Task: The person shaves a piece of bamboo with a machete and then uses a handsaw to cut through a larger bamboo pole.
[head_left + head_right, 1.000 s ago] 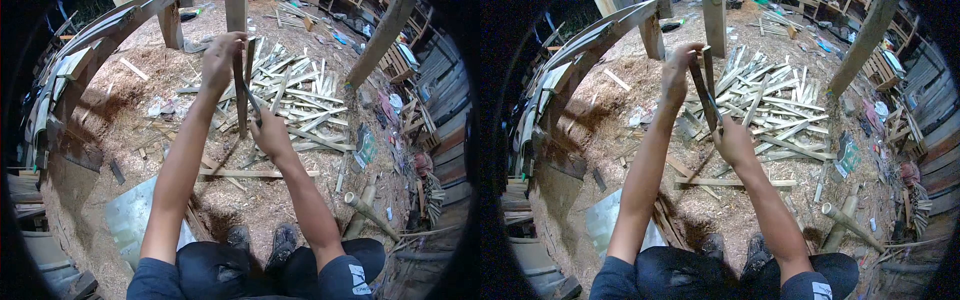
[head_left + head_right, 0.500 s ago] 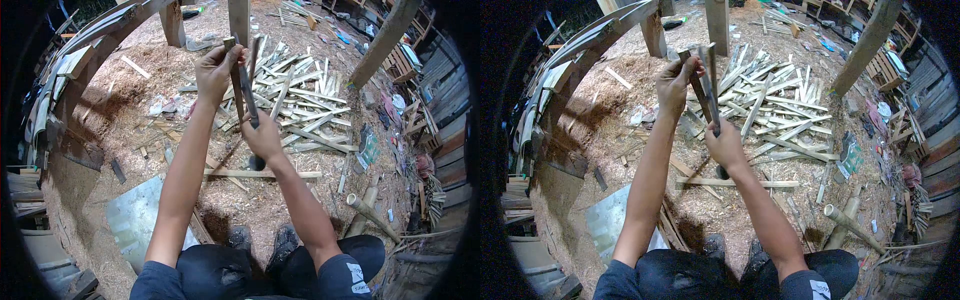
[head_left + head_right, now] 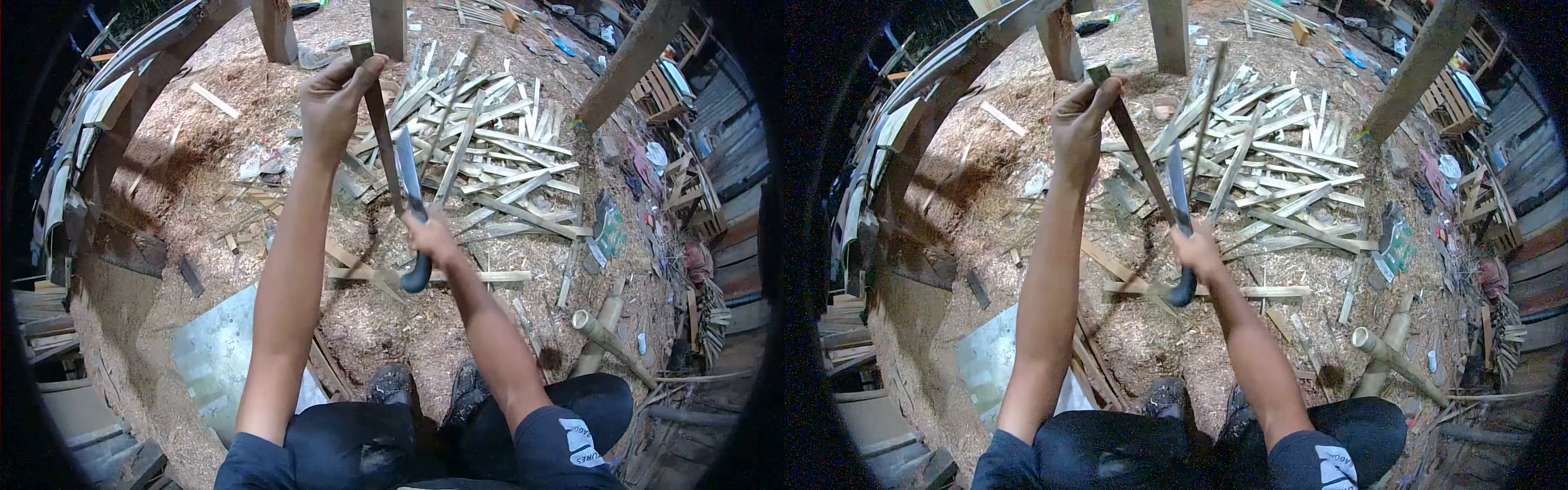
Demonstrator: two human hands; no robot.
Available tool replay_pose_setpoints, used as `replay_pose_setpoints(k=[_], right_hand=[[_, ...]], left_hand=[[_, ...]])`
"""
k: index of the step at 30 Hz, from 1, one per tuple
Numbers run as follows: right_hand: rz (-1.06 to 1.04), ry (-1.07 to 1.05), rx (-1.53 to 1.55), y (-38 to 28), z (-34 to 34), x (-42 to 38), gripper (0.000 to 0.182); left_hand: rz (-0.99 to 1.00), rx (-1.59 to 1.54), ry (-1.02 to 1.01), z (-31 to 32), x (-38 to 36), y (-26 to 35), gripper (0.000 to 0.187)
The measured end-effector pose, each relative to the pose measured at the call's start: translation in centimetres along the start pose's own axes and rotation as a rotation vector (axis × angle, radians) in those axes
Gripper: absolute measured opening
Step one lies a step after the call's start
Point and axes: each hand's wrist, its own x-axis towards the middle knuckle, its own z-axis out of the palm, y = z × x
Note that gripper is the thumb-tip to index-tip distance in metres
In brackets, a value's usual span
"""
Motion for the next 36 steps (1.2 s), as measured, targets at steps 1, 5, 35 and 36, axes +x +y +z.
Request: replay_pose_setpoints(k=[1, 5, 35, 36], right_hand=[[-0.119, 0.111, -0.270, 4.8, 0.1, 1.7, 0.023], [-0.242, 0.151, -0.424, 7.8, 0.8, -1.5, 0.024], [-0.135, 0.264, -0.539, 6.7, -0.8, -4.0, 0.037], [-0.117, 0.268, -0.596, 5.8, -1.0, -4.4, 0.039]], left_hand=[[0.002, 0.003, 0.000, -0.1, 0.0, 0.0, 0.022], [0.075, 0.066, 0.002, -0.1, -0.1, -0.6, 0.023], [0.024, 0.652, -0.040, 1.4, -10.8, -14.2, 0.019], [0.027, 0.648, -0.044, 1.4, -11.0, -14.9, 0.019]])
